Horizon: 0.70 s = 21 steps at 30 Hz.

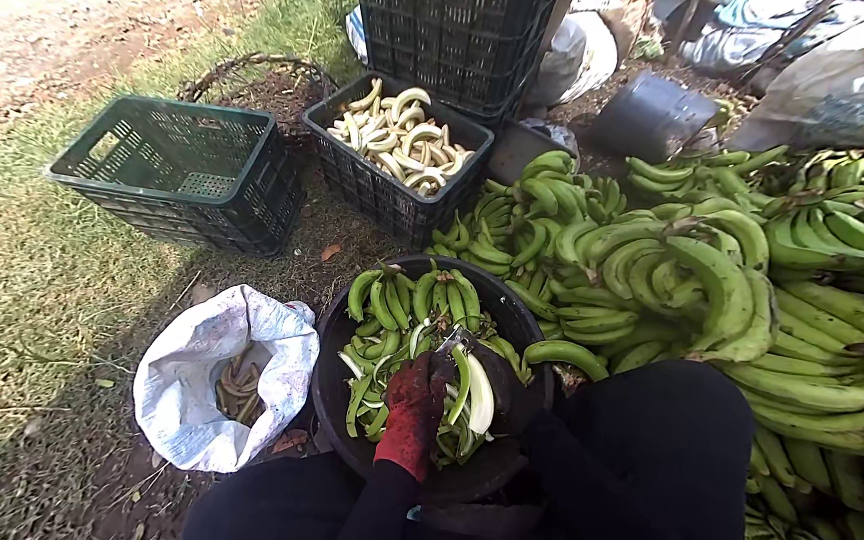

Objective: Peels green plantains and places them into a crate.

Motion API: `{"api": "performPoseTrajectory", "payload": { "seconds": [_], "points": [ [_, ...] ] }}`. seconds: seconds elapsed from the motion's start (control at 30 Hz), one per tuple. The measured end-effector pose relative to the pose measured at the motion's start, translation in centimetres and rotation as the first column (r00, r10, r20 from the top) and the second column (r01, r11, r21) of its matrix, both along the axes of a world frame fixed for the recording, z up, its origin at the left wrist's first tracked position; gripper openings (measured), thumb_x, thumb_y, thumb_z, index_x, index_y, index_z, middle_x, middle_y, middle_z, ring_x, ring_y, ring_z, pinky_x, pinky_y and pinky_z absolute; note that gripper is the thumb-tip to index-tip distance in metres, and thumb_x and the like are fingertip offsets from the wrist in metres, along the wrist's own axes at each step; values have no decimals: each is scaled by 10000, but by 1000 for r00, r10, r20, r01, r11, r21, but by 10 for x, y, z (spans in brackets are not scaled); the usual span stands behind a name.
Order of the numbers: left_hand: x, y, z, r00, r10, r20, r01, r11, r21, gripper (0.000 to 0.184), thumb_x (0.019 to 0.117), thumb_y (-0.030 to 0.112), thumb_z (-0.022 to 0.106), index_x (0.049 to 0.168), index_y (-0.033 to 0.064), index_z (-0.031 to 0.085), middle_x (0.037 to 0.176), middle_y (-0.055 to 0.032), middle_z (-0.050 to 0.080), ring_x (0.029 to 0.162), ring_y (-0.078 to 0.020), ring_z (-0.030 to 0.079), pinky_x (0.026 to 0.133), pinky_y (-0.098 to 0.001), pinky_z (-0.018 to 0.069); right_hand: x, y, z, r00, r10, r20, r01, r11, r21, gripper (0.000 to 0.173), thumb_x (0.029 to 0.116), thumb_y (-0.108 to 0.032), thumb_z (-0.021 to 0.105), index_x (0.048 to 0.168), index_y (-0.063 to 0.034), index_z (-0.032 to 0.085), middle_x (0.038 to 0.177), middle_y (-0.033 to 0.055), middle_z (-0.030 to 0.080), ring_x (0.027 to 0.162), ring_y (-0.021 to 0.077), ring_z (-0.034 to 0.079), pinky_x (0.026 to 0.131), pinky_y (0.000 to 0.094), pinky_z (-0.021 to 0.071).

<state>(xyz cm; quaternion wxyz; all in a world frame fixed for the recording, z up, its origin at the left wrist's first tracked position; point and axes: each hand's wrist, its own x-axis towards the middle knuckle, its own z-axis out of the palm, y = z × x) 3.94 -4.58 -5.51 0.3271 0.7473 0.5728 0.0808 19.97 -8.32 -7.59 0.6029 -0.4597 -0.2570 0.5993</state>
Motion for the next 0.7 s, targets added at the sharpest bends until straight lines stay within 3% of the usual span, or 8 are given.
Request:
{"api": "performPoseTrajectory", "payload": {
  "seconds": [0.07,0.13,0.17,0.23,0.33,0.47,0.6,0.7],
  "points": [
    [-5,7,-12,985,135,107,-131,990,-47,476,1079,434,430,1389,125,618,1275,-156,671,1205,-307,637,1049,-533,497,-1,-6,12,997,76,-4,-76,997,-31,415,1106,-189,304,1388,13,533,1218,97,669,1021,128,657,895,288,555],
    [-16,21,-25,924,304,234,-278,951,-137,543,1083,527,366,1332,130,640,1168,-128,691,1074,-247,673,952,-500,553,5,-10,6,978,196,69,-192,980,-57,455,1095,-180,292,1459,-7,502,1315,93,651,1110,125,646,968,284,531],
    [-20,26,-22,879,369,302,-323,927,-191,560,1078,556,359,1326,137,638,1142,-120,689,1004,-228,685,884,-483,582,8,-9,-2,982,171,82,-157,976,-154,437,1097,-197,295,1439,-38,516,1110,68,685,871,108,660,752,258,559],
    [-29,32,-5,760,468,451,-362,881,-304,568,1076,577,352,1369,169,616,1115,-88,688,879,-190,694,758,-415,614,17,-10,-30,978,140,153,-78,932,-354,409,1113,-271,321,1404,-79,534,956,56,657,713,109,610,634,274,532],
    [-39,36,23,528,567,633,-360,824,-438,535,1102,511,338,1346,117,606,1032,-80,687,734,-177,673,627,-331,592,14,-33,-55,943,157,292,65,777,-626,458,1082,-439,389,1309,-114,618,1082,82,663,899,149,623,800,383,535],
    [-45,43,38,449,585,675,-367,810,-457,552,1101,518,332,1304,98,626,938,-88,692,687,-186,664,597,-329,580,16,-50,-116,926,100,364,125,829,-546,536,1059,-502,393,1317,-88,615,1162,119,676,1014,177,656,851,413,559],
    [-42,44,41,485,561,671,-328,828,-456,535,1109,490,330,1328,95,617,937,-99,686,720,-198,676,620,-339,594,33,78,-8,953,-207,221,298,765,-571,452,1086,-433,397,1274,-63,575,1061,139,616,888,213,605,748,427,528],
    [-40,45,37,507,558,657,-303,829,-471,557,1107,505,317,1323,90,621,903,-102,679,708,-195,671,620,-338,592,59,173,103,870,-425,-249,351,890,-291,473,1081,-512,320,1224,-104,511,947,59,636,773,136,650,674,305,574]
  ]
}}
